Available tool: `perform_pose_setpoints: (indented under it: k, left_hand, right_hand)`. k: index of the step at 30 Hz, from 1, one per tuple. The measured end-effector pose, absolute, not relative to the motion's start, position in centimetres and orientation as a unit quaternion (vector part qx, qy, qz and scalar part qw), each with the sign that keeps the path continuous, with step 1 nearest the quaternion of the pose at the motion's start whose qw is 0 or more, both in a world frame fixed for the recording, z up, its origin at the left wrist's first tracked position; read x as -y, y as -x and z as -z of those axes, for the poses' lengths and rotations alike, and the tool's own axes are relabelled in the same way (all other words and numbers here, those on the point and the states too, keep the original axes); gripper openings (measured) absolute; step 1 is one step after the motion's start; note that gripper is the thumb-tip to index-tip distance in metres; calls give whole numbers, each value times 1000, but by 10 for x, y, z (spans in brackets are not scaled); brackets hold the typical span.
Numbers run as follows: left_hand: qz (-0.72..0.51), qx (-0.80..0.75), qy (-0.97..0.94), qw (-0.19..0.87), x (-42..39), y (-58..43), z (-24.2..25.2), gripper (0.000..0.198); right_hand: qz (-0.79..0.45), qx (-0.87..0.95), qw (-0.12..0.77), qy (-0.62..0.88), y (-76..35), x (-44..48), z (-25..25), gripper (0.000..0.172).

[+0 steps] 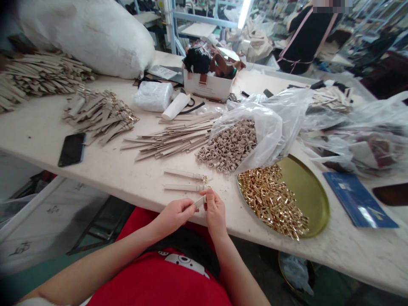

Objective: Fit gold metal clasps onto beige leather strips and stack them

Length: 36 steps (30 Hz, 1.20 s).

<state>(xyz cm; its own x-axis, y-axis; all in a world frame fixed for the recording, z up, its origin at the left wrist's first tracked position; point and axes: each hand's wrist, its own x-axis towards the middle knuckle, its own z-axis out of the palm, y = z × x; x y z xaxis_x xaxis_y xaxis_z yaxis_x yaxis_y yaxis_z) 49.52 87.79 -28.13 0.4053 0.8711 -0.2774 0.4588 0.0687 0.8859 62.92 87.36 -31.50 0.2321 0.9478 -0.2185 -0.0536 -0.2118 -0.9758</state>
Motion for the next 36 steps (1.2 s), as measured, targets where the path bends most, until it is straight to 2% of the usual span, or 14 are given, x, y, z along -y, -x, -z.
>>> perform_pose_setpoints:
  k: [2, 8, 15, 18, 24, 28, 30, 33, 36]
  left_hand:
    - [-205, -509, -657, 517, -877, -496, 283, 27]
    - [-226, -503, -654, 517, -876, -493, 277, 31]
    - [-198, -493, -663, 528, -875, -492, 280, 32]
    - [-190, -509, -671, 505, -876, -492, 283, 32]
    - [-167, -517, -709, 449, -882, -492, 275, 29]
    - [-173, -503, -713, 457, -882, -494, 273, 31]
    - [-194, -499, -705, 466, -880, -494, 272, 28]
    - [-222, -496, -684, 486, -876, -493, 271, 33]
    - [-206, -509, -666, 505, -875, -492, 272, 48]
  right_hand:
    - [-493, 396, 494, 596, -628, -873, 314, 45]
    - [-483, 461, 468, 579, -627, -873, 305, 37]
    - [-671, 319, 483, 464, -635, -875, 308, 38]
    - [-698, 292, 495, 426, -636, -873, 311, 36]
    - [-663, 287, 523, 451, -628, -867, 310, 26]
    - [-707, 269, 495, 427, -618, -863, 307, 29]
    - [-703, 262, 513, 418, -616, -863, 307, 34]
    - [-616, 306, 543, 481, -617, -862, 307, 32]
    - [-548, 379, 515, 539, -618, -859, 306, 21]
